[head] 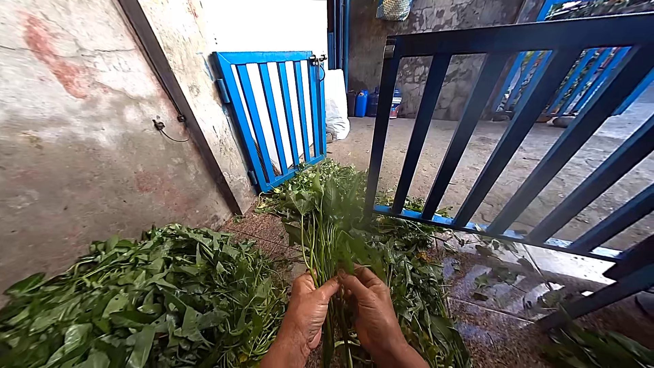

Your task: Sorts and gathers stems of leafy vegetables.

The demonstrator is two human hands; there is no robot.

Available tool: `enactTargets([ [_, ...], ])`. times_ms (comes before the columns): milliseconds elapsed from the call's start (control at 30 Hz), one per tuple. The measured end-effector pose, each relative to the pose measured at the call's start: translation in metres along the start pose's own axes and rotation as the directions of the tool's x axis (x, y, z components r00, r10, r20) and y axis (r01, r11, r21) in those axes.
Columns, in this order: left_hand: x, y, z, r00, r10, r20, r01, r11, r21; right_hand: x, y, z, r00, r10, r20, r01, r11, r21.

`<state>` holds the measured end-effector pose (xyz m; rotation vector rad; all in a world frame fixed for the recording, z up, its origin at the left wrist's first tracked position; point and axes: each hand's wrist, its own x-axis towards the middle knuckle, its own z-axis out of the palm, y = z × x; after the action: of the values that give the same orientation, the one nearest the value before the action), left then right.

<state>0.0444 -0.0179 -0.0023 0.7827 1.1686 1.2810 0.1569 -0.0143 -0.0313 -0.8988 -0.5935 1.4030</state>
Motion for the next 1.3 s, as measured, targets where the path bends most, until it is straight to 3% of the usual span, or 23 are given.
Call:
enactTargets([
  [67,0.000,0.000,0.002,0.999,0.000,-0.042,0.000,1.000,-0.010,-0.004,0.005,0.001,0.992,-0.127,-0.013,0.126,0.989,-0.072],
  [133,0.000,0.000,0.004,0.997,0.001,-0.077,-0.003,0.999,-0.032,-0.006,0.016,-0.006,0.932,-0.348,0.104,0.364,0.894,-0.263],
  [167,-0.001,-0.002,0.003,0.996,0.014,-0.087,-0.018,0.998,-0.055,-0.005,0.022,-0.012,0.866,-0.462,0.192,0.500,0.787,-0.361],
  [233,0.000,-0.005,0.001,0.993,0.050,-0.106,-0.059,0.994,-0.087,-0.004,0.031,-0.026,0.666,-0.647,0.372,0.734,0.477,-0.483],
  [300,0.004,0.001,-0.002,0.987,0.031,-0.160,-0.041,0.997,-0.060,-0.013,0.035,-0.043,0.558,-0.640,0.528,0.798,0.240,-0.553],
  [367,0.008,0.007,-0.006,0.977,0.029,-0.213,-0.040,0.998,-0.047,-0.035,0.033,-0.063,0.615,-0.417,0.669,0.775,0.164,-0.610],
  [433,0.008,0.013,-0.010,0.964,0.070,-0.257,-0.084,0.996,-0.043,-0.055,0.014,-0.079,0.736,0.061,0.675,0.665,0.127,-0.736],
  [467,0.008,0.017,-0.012,0.963,0.088,-0.257,-0.102,0.994,-0.043,-0.058,-0.002,-0.080,0.755,0.359,0.549,0.572,0.047,-0.819],
  [500,0.007,0.020,-0.015,0.967,0.095,-0.236,-0.109,0.993,-0.047,-0.055,-0.017,-0.079,0.738,0.549,0.393,0.510,-0.072,-0.857],
  [533,0.004,0.022,-0.017,0.975,0.091,-0.204,-0.104,0.993,-0.052,-0.051,-0.031,-0.077,0.728,0.625,0.282,0.473,-0.160,-0.866],
  [600,0.001,0.023,-0.020,0.991,0.070,-0.116,-0.076,0.996,-0.048,-0.041,-0.064,-0.068,0.788,0.541,0.296,0.461,-0.197,-0.865],
  [667,0.000,0.021,-0.021,0.999,0.035,-0.022,-0.036,0.999,-0.033,-0.029,-0.084,-0.056,0.835,0.173,0.523,0.545,-0.119,-0.830],
  [733,-0.001,0.017,-0.022,0.997,0.018,0.080,-0.018,1.000,-0.002,-0.009,-0.083,-0.034,0.710,-0.263,0.653,0.651,-0.108,-0.751],
  [800,-0.003,0.014,-0.020,0.985,0.010,0.174,-0.014,1.000,0.021,0.014,-0.078,-0.013,0.546,-0.492,0.678,0.708,-0.161,-0.687],
  [967,-0.004,0.014,-0.024,0.956,-0.002,0.292,-0.009,0.999,0.039,0.033,-0.085,0.004,0.413,-0.480,0.774,0.746,-0.309,-0.590],
  [1067,-0.006,0.017,-0.027,0.952,-0.032,0.305,0.019,0.999,0.047,0.035,-0.090,0.003,0.385,-0.385,0.839,0.738,-0.418,-0.530],
  [1133,-0.007,0.019,-0.027,0.944,-0.038,0.328,0.018,0.998,0.064,0.038,-0.089,0.002,0.413,-0.363,0.835,0.752,-0.380,-0.538],
  [1167,-0.007,0.019,-0.028,0.935,-0.044,0.353,0.018,0.997,0.079,0.039,-0.087,0.002,0.473,-0.387,0.791,0.767,-0.262,-0.587],
  [1200,-0.007,0.018,-0.028,0.924,-0.053,0.378,0.019,0.995,0.093,0.037,-0.086,0.001,0.580,-0.416,0.700,0.756,-0.043,-0.653],
  [1267,-0.008,0.017,-0.027,0.912,-0.072,0.403,0.030,0.994,0.108,0.035,-0.090,0.000,0.806,-0.417,0.420,0.585,0.455,-0.671],
  [1300,-0.009,0.017,-0.027,0.916,-0.074,0.393,0.038,0.994,0.100,0.035,-0.095,-0.004,0.865,-0.393,0.313,0.499,0.599,-0.626],
])
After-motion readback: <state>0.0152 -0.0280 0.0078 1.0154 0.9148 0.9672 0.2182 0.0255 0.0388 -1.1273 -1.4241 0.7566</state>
